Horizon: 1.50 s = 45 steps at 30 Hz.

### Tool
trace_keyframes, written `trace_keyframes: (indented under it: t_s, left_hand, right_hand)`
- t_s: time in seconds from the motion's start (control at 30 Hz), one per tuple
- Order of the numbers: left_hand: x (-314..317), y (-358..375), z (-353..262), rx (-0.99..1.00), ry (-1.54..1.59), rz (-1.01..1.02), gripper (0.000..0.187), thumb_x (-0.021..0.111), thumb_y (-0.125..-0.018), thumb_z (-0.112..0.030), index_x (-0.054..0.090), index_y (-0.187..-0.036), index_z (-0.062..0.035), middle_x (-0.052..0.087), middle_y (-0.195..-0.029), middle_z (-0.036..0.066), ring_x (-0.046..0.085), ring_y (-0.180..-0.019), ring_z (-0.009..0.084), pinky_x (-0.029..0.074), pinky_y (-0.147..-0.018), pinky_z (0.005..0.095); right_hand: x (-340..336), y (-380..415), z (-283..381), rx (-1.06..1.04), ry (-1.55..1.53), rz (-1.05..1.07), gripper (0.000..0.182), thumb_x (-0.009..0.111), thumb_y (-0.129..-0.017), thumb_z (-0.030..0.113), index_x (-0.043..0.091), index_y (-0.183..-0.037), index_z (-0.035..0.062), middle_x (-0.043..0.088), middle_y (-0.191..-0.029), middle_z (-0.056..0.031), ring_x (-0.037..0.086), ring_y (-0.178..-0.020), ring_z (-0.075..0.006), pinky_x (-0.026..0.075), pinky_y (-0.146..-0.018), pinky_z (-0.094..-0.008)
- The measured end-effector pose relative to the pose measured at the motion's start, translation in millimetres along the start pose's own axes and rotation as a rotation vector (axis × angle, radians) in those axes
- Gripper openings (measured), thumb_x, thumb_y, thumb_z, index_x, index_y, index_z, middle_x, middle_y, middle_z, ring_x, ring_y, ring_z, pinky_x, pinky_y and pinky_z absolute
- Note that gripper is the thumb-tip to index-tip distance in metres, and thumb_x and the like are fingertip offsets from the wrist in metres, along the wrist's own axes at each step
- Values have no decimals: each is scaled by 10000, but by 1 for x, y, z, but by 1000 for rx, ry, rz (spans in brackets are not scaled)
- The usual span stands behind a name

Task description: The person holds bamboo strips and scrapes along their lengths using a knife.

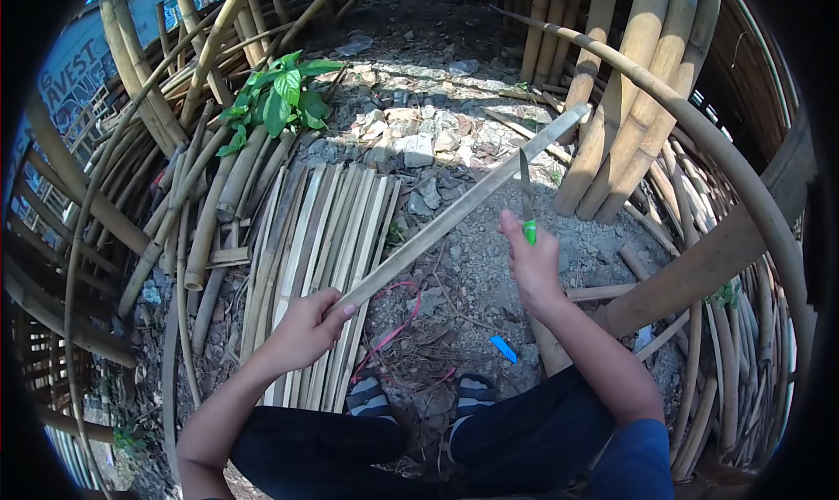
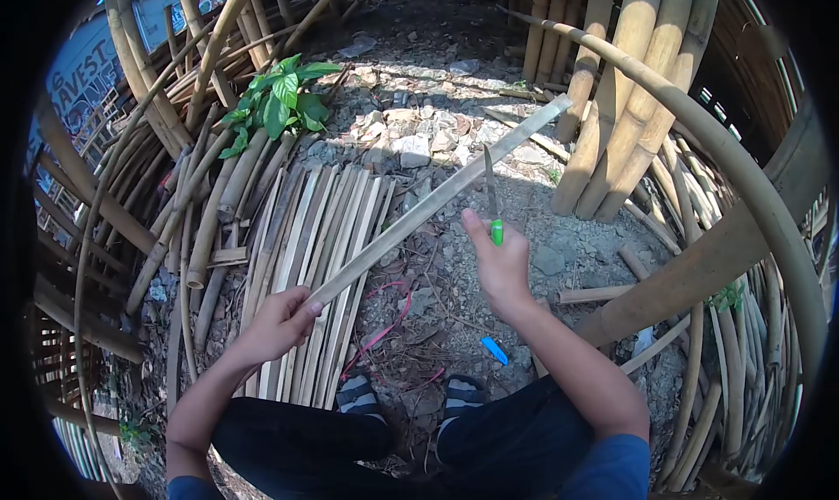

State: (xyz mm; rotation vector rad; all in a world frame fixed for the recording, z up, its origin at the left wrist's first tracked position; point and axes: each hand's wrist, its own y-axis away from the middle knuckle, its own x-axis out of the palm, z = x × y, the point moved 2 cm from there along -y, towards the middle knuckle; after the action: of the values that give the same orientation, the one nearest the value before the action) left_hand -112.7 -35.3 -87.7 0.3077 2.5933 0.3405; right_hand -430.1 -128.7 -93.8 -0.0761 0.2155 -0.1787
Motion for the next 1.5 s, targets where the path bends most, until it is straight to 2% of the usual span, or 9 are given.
trace_keyframes:
  t_s: [0.1, 0.37, 0.6, 0.83, 0.87, 1.0, 1.13, 1.4, 1.5]
  left_hand:
    - [9, -5, -7, 140, -66, 64, 310, 543, -1020, -274, 583, -873, -3, 566, -615, 21, 529, -571, 99, 419, -534, 304]
    - [-1, -14, 10, -113, 451, 389, 669, 243, -1040, -557, 554, -1153, 24, 647, -799, 99, 654, -713, 174, 538, -676, 316]
    - [-1, -17, 27, -100, 339, 426, 496, 308, -1073, -411, 604, -1037, -15, 612, -738, 49, 550, -612, 124, 466, -605, 274]
    - [2, -12, 18, 122, -51, 115, 378, 414, -1062, -298, 624, -948, -5, 540, -648, 25, 509, -586, 112, 431, -573, 309]
    - [3, -7, 12, 131, -109, 62, 376, 433, -1049, -283, 619, -927, 19, 560, -618, 93, 560, -566, 200, 445, -574, 371]
    - [14, 11, -11, 82, -273, -34, 323, 448, -1035, -242, 611, -941, 21, 577, -653, 242, 598, -667, 448, 447, -604, 481]
    - [24, 18, -26, 77, -387, -87, 272, 486, -1022, -214, 610, -931, 10, 570, -634, 255, 584, -661, 482, 435, -580, 514]
    - [27, 20, -28, 130, -435, -123, 269, 481, -1022, -196, 591, -893, 13, 570, -635, 269, 586, -642, 481, 427, -569, 521]
    - [25, 21, -29, 185, -441, -162, 304, 454, -1039, -201, 608, -907, 25, 476, -530, 174, 511, -467, 345, 379, -507, 431]
  right_hand:
    - [25, 11, 12, 329, -481, 13, 259, 696, -936, 310, 579, -940, 78, 325, -562, 85, 278, -404, -25, 185, -374, -216]
    - [-6, -28, 24, 117, -678, -156, 246, 716, -921, 263, 530, -894, 105, 326, -567, 77, 283, -417, -35, 211, -378, -229]
    - [-41, -56, 4, 66, -667, -162, 251, 718, -918, 284, 532, -909, 116, 326, -579, 87, 280, -424, -37, 202, -380, -226]
    - [-35, -26, -23, 94, -361, -231, 440, 444, -1031, 469, 547, -930, 53, 337, -598, 50, 348, -495, -56, 281, -462, -243]
    - [-34, -20, -31, 25, -218, -158, 498, 392, -1040, 492, 558, -955, 29, 361, -603, 38, 394, -520, -76, 331, -499, -261]
    - [9, 50, -12, -143, 344, 57, 410, 443, -1036, 400, 541, -964, 9, 561, -642, -132, 605, -628, -288, 448, -629, -431]
    - [45, 86, -5, -307, 484, 262, 333, 519, -1004, 345, 524, -945, 17, 591, -602, -164, 623, -570, -403, 449, -529, -504]
    - [67, 100, -23, -482, 573, 238, 313, 547, -992, 294, 494, -890, 2, 585, -576, -186, 597, -487, -380, 460, -472, -498]
    - [54, 82, -18, -470, 645, 154, 314, 533, -998, 289, 486, -882, 2, 584, -576, -195, 598, -489, -386, 463, -469, -499]
